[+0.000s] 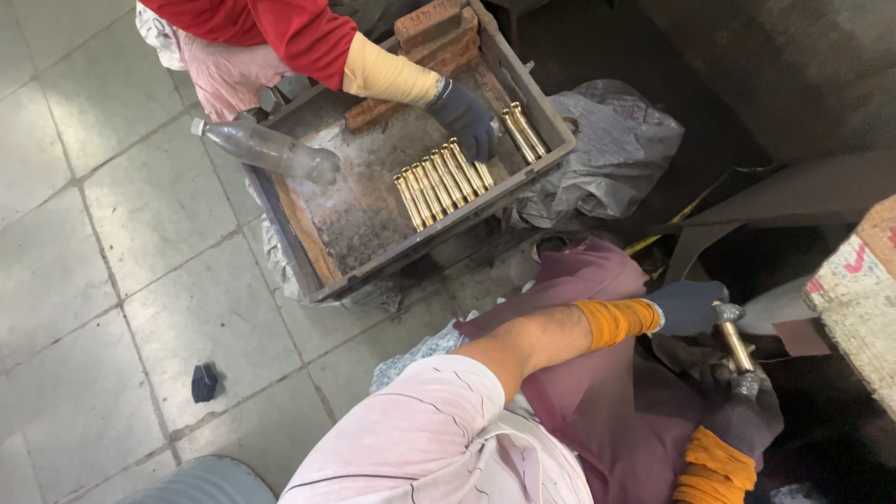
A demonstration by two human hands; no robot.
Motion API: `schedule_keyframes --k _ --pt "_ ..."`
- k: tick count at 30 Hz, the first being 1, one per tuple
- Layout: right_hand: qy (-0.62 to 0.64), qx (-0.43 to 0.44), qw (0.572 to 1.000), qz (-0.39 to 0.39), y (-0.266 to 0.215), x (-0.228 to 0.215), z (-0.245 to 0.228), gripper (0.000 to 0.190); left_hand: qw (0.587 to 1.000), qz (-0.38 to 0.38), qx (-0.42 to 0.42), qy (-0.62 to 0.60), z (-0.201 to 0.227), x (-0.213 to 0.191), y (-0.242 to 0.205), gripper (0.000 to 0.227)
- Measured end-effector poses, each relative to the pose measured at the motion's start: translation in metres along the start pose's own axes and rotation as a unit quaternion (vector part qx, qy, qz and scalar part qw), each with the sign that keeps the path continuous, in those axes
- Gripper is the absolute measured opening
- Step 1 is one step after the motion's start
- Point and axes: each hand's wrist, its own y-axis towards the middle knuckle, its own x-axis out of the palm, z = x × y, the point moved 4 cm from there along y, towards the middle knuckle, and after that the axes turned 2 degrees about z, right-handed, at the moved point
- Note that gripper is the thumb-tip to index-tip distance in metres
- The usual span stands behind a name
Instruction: The person uses a bench grinder to polish brass-colored metal parts. They hold each part with gloved hands against the grinding wheel, rotate it to polish different surfaces, and place finished parts into a nearby tray. The process is repeated for multiple parts throughout the clip.
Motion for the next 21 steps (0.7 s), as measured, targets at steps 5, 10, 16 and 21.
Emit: schedule_keyframes --k 5,10,16,21 --pt "0.012 0.006 1.000 0.003 0.002 0.007 -0.008 0.020 0.998 0.009 -0.055 -0.020 -0.006 -0.003 0.002 0.050" --pt "0.064 0.031 0.997 0.002 -0.019 0.003 -0.007 0.021 0.994 0.029 -0.006 0.104 -0.012 0.005 0.007 0.037" --pt "0.017 0.013 1.000 0.003 0.020 0.003 0.013 0.019 0.941 0.054 0.171 0.288 -0.032 0.026 0.031 0.018" --pt "-0.583 -0.360 0.728 -0.015 0.019 0.001 0.015 0.028 0.922 0.069 0.174 0.339 -0.059 0.030 0.048 0.021"
